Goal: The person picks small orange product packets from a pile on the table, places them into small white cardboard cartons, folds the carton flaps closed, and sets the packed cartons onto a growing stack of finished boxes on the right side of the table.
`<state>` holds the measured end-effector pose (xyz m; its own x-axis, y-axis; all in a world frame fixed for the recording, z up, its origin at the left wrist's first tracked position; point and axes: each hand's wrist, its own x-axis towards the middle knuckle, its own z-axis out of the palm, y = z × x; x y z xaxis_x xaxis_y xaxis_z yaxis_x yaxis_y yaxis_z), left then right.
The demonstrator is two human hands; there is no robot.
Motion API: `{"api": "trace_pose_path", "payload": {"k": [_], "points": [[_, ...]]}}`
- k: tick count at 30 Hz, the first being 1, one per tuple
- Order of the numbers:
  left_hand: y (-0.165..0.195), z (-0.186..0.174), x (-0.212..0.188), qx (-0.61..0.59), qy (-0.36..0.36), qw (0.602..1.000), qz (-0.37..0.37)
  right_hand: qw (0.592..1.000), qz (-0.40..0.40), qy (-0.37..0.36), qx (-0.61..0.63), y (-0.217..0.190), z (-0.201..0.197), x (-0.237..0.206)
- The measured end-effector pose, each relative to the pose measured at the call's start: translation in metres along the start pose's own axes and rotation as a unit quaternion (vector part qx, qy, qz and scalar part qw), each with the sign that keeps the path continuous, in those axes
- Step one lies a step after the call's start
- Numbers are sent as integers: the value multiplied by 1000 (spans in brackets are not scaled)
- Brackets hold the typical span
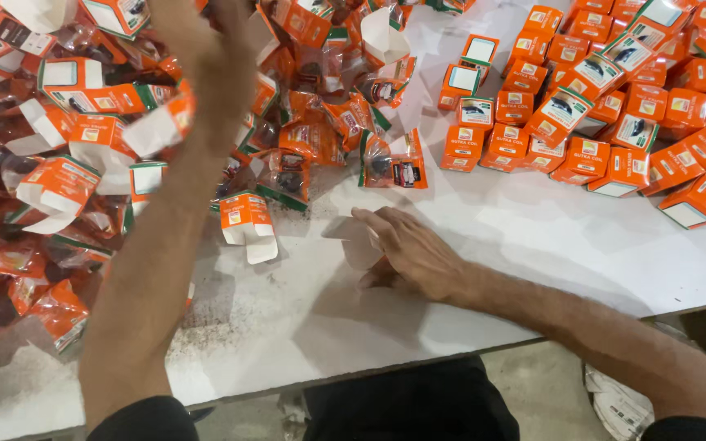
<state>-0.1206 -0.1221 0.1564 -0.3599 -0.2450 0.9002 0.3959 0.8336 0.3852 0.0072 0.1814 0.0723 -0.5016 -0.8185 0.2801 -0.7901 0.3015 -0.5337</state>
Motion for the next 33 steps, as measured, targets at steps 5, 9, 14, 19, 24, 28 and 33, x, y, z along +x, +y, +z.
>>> {"api": "trace_pose_path", "payload": {"k": [5,9,14,19,24,28,33], "points": [[87,23,-96,-33,-515,846,137,998,37,-60,-3,4,-15,-38],[86,30,-126,-24,-484,866,124,997,72,5,38,19,-23,-54],[94,-15,-127,-199,-411,880,-129,984,138,97,59,27,-20,-50],[118,-85,-149,-310,-191,927,87,982,153,85,65,26,-16,-30],[113,-76,-170,-208,-283,911,217,987,103,87,88,25,-13,-23],[112,-70,-179,-76,-287,919,258,989,102,87,59,25,-12,-25],[121,-69,-182,-84,-310,934,158,988,103,99,51,22,-13,-25]]}}
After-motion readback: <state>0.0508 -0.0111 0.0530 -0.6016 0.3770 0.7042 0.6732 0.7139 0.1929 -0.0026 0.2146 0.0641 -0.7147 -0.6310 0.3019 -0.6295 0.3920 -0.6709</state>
